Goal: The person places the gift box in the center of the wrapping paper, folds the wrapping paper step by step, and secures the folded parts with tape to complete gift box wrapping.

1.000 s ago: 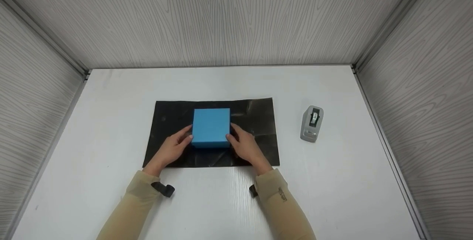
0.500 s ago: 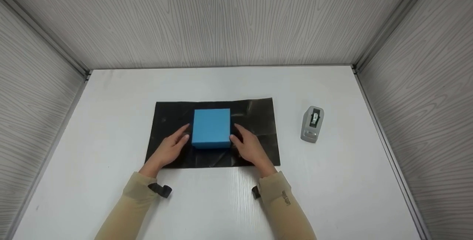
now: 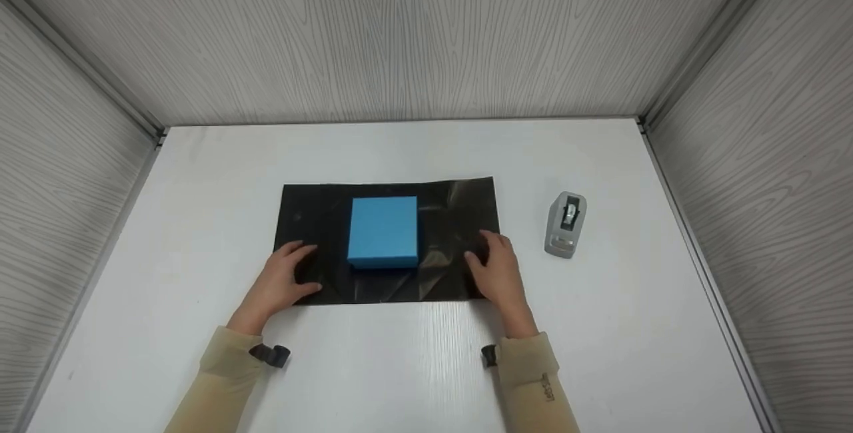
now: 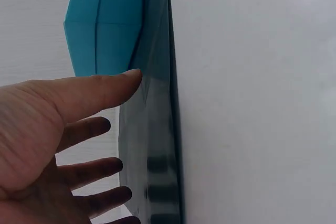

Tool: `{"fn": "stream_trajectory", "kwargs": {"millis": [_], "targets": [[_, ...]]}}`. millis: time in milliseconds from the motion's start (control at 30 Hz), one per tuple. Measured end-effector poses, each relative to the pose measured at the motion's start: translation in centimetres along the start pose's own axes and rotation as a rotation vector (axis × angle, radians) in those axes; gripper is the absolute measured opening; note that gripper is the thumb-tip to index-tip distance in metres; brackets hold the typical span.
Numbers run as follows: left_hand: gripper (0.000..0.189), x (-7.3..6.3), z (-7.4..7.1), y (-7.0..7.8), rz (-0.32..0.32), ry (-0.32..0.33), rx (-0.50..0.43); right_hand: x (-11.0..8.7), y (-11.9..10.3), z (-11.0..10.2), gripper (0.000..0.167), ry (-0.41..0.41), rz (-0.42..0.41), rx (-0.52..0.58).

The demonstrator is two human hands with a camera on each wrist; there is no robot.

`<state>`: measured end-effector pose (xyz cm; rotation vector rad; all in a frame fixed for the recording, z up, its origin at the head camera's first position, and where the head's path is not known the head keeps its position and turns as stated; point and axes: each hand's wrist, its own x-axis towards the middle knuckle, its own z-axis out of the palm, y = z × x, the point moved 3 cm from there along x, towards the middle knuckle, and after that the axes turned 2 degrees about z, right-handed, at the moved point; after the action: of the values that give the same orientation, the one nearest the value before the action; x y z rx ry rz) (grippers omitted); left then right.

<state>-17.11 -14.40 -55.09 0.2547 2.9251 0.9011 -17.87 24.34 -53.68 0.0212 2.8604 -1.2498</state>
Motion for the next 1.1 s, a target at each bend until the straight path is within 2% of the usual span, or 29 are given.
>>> {"fn": "stream_trajectory", "kwargs": {"millis": [100, 200, 333, 500, 900, 1100], "targets": [[0.069, -0.1, 0.1, -0.4, -0.024, -0.001, 0.003, -0.2, 1.0, -1.1, 0.053, 0.043, 0.072, -0.001], [0.07, -0.2, 0.1, -0.6, -0.044, -0.013, 0.02, -0.4, 1.9, -1.8, 0.054, 0.051, 0.145, 0.025], [0.069, -0.2, 0.2, -0.7, -0.056, -0.03, 0.042, -0.8, 2.6, -2.3, 0.058, 0.013, 0.246, 0.086], [0.068, -0.2, 0.2, -0.6, -0.058, -0.021, 0.048, -1.2, 2.8, -2.7, 0.059, -0.026, 0.331, 0.095], [0.068, -0.3, 0.3, -0.8, -0.037, -0.001, 0.067, -1.4, 3.4, -2.8, 0.04, -0.042, 0.424, 0.14], [0.068, -0.3, 0.2, -0.7, -0.043, -0.001, 0.074, -1.5, 2.8, -2.8, 0.03, -0.035, 0.408, 0.169]]}}
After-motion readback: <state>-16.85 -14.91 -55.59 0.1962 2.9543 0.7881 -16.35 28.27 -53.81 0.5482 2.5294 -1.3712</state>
